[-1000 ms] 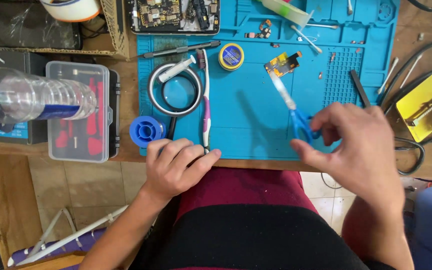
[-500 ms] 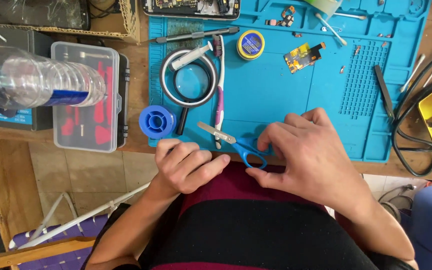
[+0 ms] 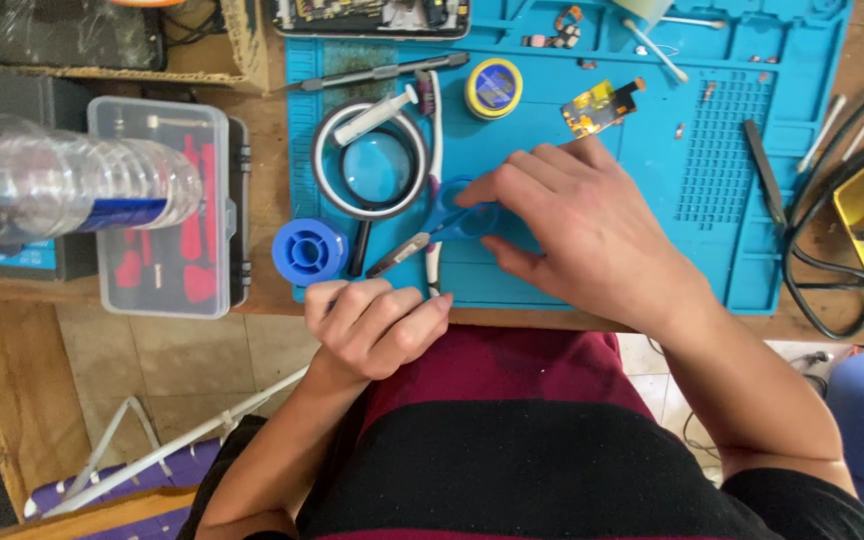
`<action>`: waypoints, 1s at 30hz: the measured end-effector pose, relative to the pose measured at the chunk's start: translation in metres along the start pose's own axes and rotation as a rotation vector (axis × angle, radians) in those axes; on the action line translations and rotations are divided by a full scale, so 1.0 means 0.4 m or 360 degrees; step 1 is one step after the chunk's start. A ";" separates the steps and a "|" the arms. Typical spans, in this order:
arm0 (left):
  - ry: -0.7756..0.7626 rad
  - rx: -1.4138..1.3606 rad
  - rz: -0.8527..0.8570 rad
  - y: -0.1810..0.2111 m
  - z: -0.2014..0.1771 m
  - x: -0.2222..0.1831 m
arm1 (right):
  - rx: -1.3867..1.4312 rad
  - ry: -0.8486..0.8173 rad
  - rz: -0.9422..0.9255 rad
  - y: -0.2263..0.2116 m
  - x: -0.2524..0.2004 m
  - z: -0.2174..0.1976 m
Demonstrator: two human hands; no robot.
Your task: Repairing and cleaning the internal components of a disassembled mobile phone using various tools on a repair bench.
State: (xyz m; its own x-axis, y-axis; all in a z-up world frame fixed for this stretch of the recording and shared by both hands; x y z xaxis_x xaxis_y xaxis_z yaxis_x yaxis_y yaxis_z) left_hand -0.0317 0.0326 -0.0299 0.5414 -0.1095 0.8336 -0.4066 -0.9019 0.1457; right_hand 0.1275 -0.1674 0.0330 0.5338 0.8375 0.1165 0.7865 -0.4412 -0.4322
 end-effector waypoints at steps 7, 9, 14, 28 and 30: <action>-0.0020 -0.0115 -0.0018 0.009 0.010 0.000 | 0.0091 0.0538 0.0380 0.037 -0.115 -0.071; -0.0042 -0.0135 0.0002 0.011 0.014 -0.003 | -0.0218 0.0580 0.0578 0.093 -0.223 -0.112; -0.0097 -0.0119 0.0028 0.019 0.017 -0.008 | -0.0962 0.0404 0.0999 0.220 -0.430 -0.170; -0.0155 -0.0314 0.0086 0.040 0.021 0.023 | 0.0199 0.0530 0.0949 0.152 -0.387 -0.167; -0.0141 -0.0334 0.0081 0.041 0.017 0.024 | 0.0447 0.0491 0.0899 0.117 -0.335 -0.123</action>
State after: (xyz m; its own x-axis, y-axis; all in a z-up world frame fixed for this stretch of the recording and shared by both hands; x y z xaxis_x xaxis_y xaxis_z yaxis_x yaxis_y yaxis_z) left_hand -0.0282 0.0141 -0.0231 0.5751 -0.1974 0.7939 -0.5742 -0.7886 0.2199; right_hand 0.1080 -0.3161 0.0411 0.9335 0.3566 0.0365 0.2750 -0.6472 -0.7110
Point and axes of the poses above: each hand's wrist, its own x-axis towards the middle knuckle, its own z-axis out of the palm, y = z × x, the point moved 2 cm from there along x, towards the middle knuckle, and after that the axes turned 7 degrees about y, right-handed, at the moved point
